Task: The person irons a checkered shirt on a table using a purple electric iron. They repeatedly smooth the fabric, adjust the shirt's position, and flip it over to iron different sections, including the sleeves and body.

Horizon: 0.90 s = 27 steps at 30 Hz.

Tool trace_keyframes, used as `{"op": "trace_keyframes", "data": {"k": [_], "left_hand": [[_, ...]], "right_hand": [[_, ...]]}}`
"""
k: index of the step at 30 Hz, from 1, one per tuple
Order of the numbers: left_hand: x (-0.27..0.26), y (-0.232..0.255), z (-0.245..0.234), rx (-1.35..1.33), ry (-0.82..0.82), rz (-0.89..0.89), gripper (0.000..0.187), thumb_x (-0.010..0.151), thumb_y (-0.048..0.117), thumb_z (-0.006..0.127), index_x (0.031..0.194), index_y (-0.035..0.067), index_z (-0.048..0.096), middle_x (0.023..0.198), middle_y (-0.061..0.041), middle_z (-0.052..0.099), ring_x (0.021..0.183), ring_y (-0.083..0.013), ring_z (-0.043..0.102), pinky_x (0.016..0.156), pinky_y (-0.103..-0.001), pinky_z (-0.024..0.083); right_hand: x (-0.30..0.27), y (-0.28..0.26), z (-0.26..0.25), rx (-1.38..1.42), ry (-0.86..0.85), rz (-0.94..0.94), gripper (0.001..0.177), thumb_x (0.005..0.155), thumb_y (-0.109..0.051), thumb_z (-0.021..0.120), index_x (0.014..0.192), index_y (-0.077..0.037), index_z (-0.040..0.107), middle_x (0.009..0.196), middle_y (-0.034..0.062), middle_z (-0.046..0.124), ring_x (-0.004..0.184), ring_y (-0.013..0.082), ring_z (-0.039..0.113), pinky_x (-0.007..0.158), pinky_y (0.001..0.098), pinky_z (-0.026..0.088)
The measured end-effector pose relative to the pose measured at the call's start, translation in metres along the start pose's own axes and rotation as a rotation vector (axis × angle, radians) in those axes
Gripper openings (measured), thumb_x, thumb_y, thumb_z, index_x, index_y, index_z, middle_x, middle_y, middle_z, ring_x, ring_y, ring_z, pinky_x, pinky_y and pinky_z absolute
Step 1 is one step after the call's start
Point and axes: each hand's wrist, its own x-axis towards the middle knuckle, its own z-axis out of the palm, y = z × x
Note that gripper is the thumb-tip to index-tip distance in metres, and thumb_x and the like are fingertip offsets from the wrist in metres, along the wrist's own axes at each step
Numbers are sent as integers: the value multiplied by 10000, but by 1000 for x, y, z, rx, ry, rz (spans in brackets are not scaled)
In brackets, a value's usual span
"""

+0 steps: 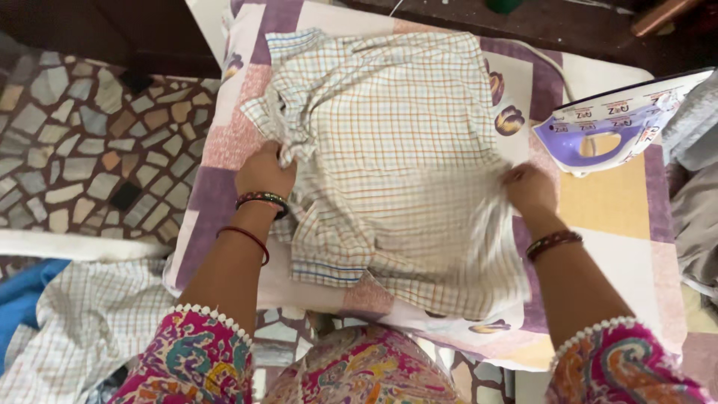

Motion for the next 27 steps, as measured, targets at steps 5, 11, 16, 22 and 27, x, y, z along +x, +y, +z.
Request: {"op": "trace_keyframes", "data": {"k": [5,11,16,22,27], "left_hand": [[78,7,26,-459,206,70,572,891,422,769,1270,24,611,1106,-183,738,1022,-375,710,885,-473,554],[57,4,54,-240,839,378,797,824,507,902,1262,-65,561,1182,-259,681,1080,-418,671,919,-446,538],[-42,5,22,-227,-10,-2,432,845,515,757,1023,122,728,1031,-74,793,951,-266,744,849,-395,571],[-31,42,28,-118,-224,-17,611,697,472,865,1075,40,658,1041,-137,725,940,-315,708,787,-428,560],[30,64,30,-89,-683,145,633,823,543,797,1093,-17,676,987,-167,809,941,-269,793,836,-347,592]], "right_hand": [[66,-17,-29,798,273,59,211,931,-170,681,1070,-91,543,1004,134,717,786,247,718,678,378,596],[6,-36,-19,148,322,-311,260,875,-211,844,1036,-41,732,979,111,758,846,197,706,758,353,570],[-119,-104,-14,224,-252,-230,353,754,-386,882,921,-95,772,889,51,781,805,205,733,764,328,597],[-161,-164,-19,142,-199,-509,438,665,-244,880,1053,-97,739,993,71,705,855,254,711,757,363,586],[-164,-161,-4,20,-103,-602,290,750,-229,838,988,-93,743,1003,64,703,931,294,688,780,402,574]]}}
